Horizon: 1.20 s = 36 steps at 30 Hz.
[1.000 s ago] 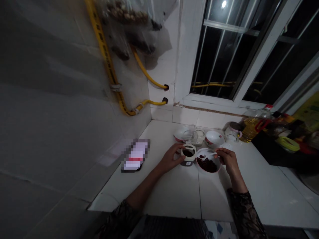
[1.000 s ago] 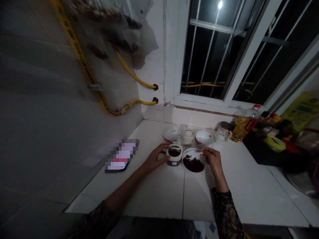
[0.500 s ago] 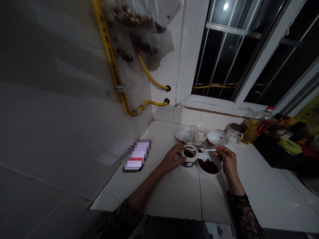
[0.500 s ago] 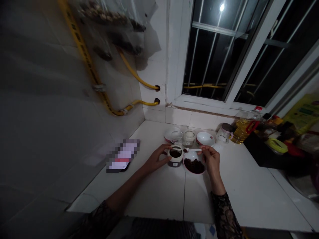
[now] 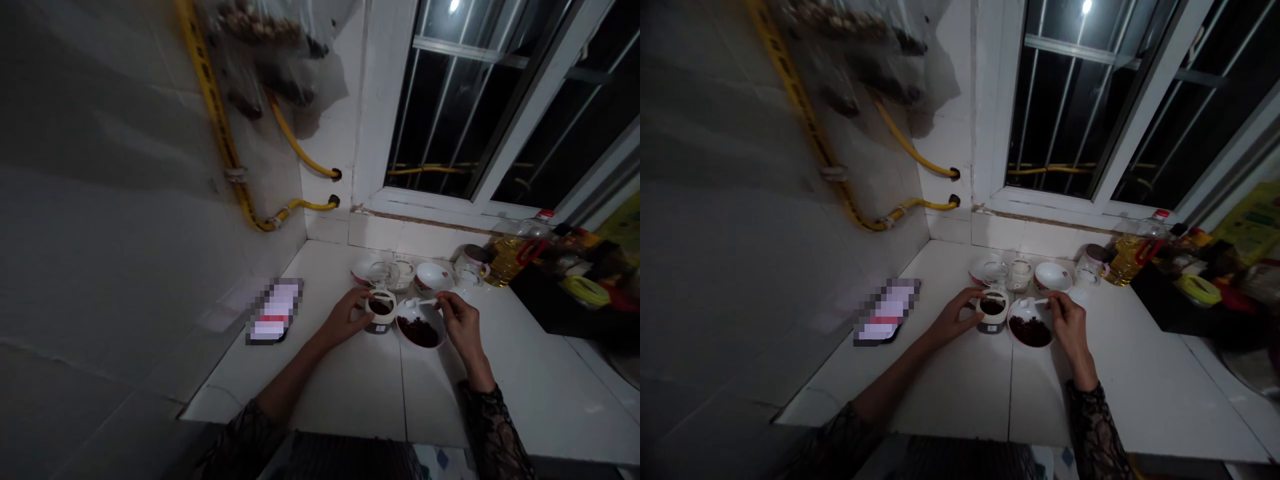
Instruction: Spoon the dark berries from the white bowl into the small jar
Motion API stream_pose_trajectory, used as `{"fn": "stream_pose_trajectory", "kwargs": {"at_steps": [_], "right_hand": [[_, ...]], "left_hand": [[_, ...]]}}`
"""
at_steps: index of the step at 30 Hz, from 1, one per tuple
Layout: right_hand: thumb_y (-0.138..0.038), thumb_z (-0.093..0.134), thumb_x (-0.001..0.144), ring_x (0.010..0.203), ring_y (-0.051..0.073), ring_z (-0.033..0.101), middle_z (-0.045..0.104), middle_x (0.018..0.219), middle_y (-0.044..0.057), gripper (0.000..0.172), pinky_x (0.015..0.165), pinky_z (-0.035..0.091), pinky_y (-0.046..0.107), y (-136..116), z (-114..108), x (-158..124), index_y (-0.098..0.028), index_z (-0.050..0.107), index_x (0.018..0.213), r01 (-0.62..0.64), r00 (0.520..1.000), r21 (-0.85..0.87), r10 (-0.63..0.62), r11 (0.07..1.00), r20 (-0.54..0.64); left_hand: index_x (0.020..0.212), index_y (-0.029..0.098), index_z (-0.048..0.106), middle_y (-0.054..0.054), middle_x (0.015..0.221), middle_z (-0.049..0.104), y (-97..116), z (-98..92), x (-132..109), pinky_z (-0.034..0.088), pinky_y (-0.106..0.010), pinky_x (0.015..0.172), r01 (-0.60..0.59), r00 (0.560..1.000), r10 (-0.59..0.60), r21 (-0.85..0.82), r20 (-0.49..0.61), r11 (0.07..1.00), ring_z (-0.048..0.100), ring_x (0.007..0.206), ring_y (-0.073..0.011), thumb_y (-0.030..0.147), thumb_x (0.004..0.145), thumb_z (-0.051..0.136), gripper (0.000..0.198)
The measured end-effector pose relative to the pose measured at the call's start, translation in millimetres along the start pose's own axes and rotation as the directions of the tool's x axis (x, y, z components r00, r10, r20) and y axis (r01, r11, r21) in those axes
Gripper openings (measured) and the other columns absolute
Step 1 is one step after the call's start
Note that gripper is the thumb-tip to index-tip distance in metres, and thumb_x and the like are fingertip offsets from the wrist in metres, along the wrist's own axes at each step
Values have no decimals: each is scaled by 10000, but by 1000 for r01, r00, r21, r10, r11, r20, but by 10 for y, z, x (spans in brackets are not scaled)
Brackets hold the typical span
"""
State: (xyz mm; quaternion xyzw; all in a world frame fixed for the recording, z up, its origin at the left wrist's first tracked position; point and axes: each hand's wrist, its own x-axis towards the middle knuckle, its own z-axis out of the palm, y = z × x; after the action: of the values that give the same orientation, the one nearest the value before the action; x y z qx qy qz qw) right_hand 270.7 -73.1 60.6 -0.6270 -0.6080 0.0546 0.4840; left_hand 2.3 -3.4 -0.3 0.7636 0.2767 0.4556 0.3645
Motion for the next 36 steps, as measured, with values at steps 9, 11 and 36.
{"fn": "stream_pose_trajectory", "kwargs": {"at_steps": [9,11,36], "right_hand": [[-390,467,813,660,215,661,733,681,41,304,657,445,304,31,142,-5,-222,717,850,-72,956,-111,100,991,275],[-434,495,791,623,204,639,726,652,40,312,638,442,299,5,156,-4,-208,710,801,-159,945,0,152,987,291],[-347,722,506,351,42,259,643,485,34,234,395,116,225,26,-5,123,-155,694,636,-566,824,469,482,678,298]], "left_hand": [[1156,215,581,-111,1272,591,35,-6,2,541,-330,853,-4,1000,4,-4,4,1000,586,1172,-242,290,860,635,311],[1161,215,581,-109,1261,595,33,-8,2,545,-331,852,-7,1000,7,-7,0,1000,588,1167,-241,295,861,638,316],[1159,226,592,-113,1291,589,31,-9,2,551,-332,842,-5,1000,5,-19,-1,1000,570,1215,-260,312,852,647,324]]}}
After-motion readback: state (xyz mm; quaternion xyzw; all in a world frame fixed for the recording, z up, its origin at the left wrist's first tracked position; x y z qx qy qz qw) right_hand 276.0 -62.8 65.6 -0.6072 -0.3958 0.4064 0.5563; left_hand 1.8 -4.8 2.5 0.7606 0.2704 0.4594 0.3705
